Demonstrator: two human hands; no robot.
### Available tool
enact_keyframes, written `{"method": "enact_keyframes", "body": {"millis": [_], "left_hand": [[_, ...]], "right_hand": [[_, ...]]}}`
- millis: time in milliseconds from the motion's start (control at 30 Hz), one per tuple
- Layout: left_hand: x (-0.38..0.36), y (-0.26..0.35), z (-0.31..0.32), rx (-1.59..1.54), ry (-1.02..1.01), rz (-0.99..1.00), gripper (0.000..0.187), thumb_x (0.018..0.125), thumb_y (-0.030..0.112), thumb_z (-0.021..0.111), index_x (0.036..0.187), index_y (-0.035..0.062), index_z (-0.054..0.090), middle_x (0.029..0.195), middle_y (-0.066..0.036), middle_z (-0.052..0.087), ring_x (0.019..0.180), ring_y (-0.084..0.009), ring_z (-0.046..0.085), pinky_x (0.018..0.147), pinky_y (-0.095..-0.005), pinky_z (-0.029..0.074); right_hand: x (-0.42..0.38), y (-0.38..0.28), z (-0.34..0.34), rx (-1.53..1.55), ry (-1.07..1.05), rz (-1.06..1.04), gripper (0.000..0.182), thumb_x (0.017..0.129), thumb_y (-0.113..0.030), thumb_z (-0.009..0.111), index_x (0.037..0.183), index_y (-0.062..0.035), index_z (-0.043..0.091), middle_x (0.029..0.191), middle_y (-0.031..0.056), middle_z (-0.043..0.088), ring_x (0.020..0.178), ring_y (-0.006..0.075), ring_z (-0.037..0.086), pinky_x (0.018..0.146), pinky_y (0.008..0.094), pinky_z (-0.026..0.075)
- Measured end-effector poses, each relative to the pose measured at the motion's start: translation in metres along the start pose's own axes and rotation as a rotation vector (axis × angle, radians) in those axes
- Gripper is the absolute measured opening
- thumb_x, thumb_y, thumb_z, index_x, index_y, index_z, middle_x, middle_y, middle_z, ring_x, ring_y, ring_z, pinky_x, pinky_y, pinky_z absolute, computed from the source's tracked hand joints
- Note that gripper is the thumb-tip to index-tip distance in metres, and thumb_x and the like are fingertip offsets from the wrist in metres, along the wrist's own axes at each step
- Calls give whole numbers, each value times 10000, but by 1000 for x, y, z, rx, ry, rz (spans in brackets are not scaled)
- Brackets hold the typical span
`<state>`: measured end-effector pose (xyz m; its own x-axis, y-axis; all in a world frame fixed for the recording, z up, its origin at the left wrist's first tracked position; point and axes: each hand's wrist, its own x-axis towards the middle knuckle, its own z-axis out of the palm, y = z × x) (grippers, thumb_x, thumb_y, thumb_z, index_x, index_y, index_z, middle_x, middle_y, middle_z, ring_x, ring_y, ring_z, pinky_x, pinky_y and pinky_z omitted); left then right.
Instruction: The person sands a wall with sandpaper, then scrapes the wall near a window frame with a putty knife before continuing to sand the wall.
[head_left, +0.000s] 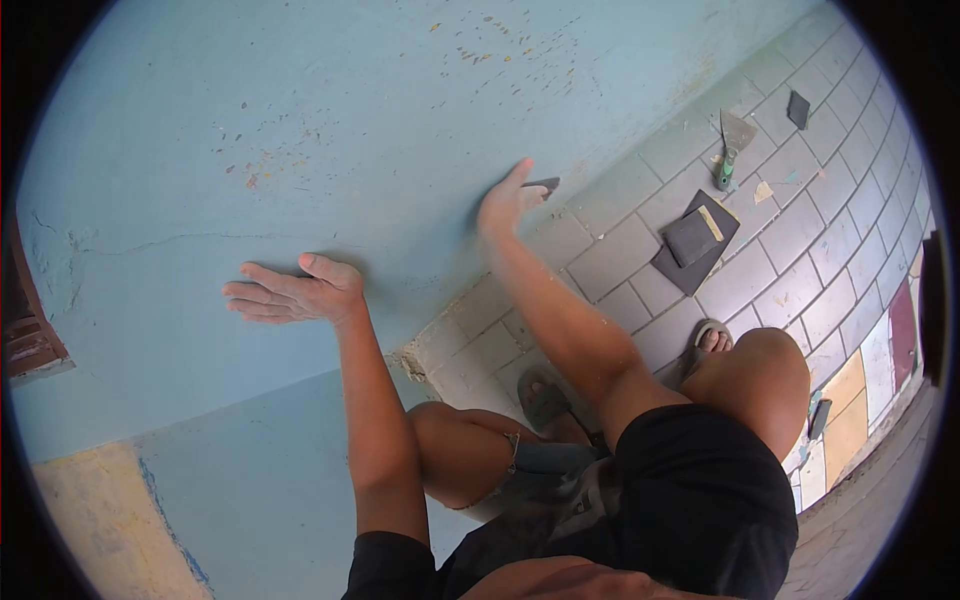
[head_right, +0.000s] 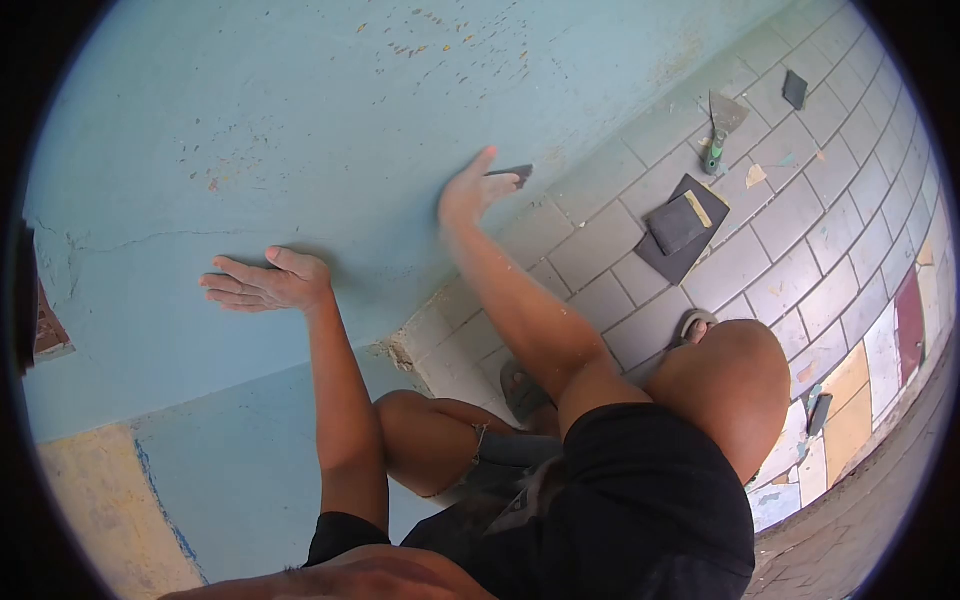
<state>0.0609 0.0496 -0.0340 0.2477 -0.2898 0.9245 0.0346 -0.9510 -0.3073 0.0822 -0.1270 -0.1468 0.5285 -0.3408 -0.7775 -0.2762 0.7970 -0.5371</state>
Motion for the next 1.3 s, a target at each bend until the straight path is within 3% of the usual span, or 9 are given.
{"method": "enact_keyframes", "body": {"millis": [67, 167, 300, 400, 567, 767, 867, 1067, 1300], "left_hand": [[-1, -1, 0, 8, -16, -16, 698, 1079, 429, 327, 1607, -22, 258, 1705, -255, 79, 1585, -424, 44, 1237, -588, 49], [-1, 4, -3, 5, -51, -77, 705, 1074, 429, 332, 1609, -23, 251, 1707, -254, 65, 1584, -428, 34, 1235, -593, 47], [-1, 2, -5, 10, -76, -65, 702, 1074, 420, 333, 1611, -23, 244, 1707, -256, 59, 1584, -428, 29, 1232, -598, 45], [0, 2, 0, -28, -31, -32, 703, 1071, 416, 335, 1613, -22, 240, 1706, -258, 63, 1584, -425, 34, 1232, -597, 34], [-1, 8, -2, -25, -42, -91, 707, 1072, 425, 328, 1612, -24, 245, 1704, -262, 74, 1584, -424, 35, 1231, -596, 11], [0, 9, -2, -40, -34, -84, 707, 1072, 425, 331, 1611, -25, 247, 1704, -261, 75, 1585, -421, 25, 1230, -593, 12], [-1, 8, -1, -27, -36, -86, 703, 1077, 425, 319, 1609, -28, 249, 1703, -265, 75, 1585, -421, 21, 1229, -593, 11], [1, 8, -3, -40, -36, -70, 693, 1079, 410, 305, 1609, -32, 244, 1703, -262, 82, 1579, -437, 37, 1229, -593, 27], [1, 14, 1, -25, -13, -79, 684, 1080, 397, 305, 1609, -32, 243, 1706, -250, 87, 1575, -445, 55, 1224, -595, 48]], "right_hand": [[-62, 24, 10, -97, -289, -445, 950, 1081, -579, 282, 1559, 110, -165, 1670, 281, -196, 1568, 369, -171, 1274, 438, -52], [-92, 26, 3, -88, -415, -587, 853, 1105, -501, 216, 1558, 106, -175, 1680, 269, -172, 1577, 328, -147, 1279, 403, -36], [35, 31, -2, 23, 46, -95, 962, 1070, -628, 238, 1571, 88, -164, 1691, 243, -161, 1579, 327, -144, 1275, 438, -48], [44, 15, -20, 354, -63, 263, 1026, 1020, -734, 214, 1599, 38, -136, 1705, 218, -126, 1589, 321, -92, 1278, 462, -19], [-83, 18, -9, -124, -307, -185, 997, 1014, -734, 203, 1624, 16, -38, 1710, 231, -6, 1555, 394, 162, 1280, 443, 130], [49, 4, -30, 203, -22, 229, 963, 1045, -673, 233, 1611, 46, -68, 1705, 247, -40, 1580, 371, 66, 1284, 425, 32], [-7, 41, 1, -88, -86, -110, 953, 1056, -653, 235, 1601, 75, -48, 1705, 249, -19, 1579, 369, 98, 1281, 444, 110], [71, 37, -39, -23, -26, -112, 930, 1074, -613, 249, 1593, 84, -83, 1708, 237, -62, 1594, 331, -5, 1283, 403, 41], [-22, 42, -25, 41, -345, 34, 1000, 1025, -728, 239, 1617, -11, -129, 1728, 145, -99, 1598, 268, -46, 1280, 394, 11]]}}
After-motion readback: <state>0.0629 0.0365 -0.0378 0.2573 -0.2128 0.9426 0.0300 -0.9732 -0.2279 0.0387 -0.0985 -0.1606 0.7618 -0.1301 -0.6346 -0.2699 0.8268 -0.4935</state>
